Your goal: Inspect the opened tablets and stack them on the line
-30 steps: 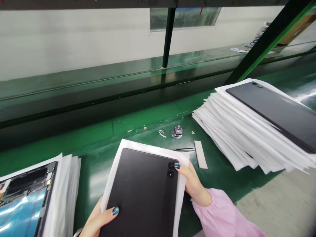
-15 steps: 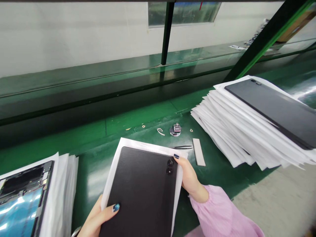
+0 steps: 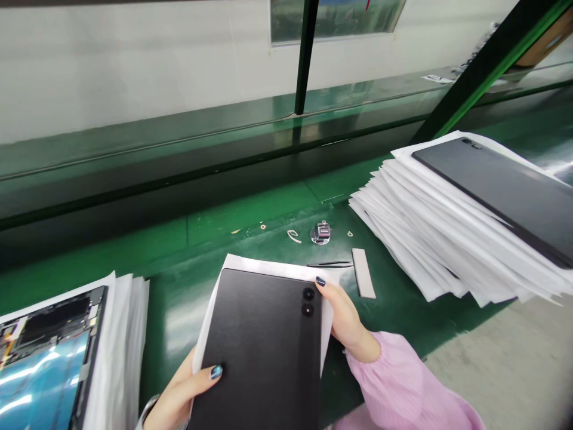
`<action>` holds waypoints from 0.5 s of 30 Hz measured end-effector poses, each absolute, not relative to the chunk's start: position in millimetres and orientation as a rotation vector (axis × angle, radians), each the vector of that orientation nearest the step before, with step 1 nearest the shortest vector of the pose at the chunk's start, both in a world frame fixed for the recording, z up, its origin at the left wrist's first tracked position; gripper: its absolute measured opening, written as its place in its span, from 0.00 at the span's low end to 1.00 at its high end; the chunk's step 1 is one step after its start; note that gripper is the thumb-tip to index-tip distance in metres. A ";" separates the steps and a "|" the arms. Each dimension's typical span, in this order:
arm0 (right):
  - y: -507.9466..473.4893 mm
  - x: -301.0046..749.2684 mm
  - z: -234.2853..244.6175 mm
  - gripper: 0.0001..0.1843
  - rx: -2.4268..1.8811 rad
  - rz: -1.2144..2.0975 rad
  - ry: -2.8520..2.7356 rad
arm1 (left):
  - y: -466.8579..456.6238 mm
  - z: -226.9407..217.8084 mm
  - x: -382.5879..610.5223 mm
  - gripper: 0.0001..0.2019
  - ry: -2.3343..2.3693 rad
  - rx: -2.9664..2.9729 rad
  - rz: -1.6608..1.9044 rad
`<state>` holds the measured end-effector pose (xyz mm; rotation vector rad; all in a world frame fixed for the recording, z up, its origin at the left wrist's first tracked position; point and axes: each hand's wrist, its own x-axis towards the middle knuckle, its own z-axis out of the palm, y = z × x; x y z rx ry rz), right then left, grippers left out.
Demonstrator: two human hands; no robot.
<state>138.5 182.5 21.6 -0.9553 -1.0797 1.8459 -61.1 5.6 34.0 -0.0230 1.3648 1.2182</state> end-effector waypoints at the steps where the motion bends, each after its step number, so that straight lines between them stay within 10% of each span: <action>1: 182.6 138.2 21.3 0.22 -0.951 1.859 -1.076 | 5.2 34.2 -61.7 0.27 1.338 -0.021 1.224; 15: 189.0 129.8 23.5 0.20 -1.215 2.001 -0.918 | 9.9 3.6 -73.1 0.24 0.982 0.220 1.241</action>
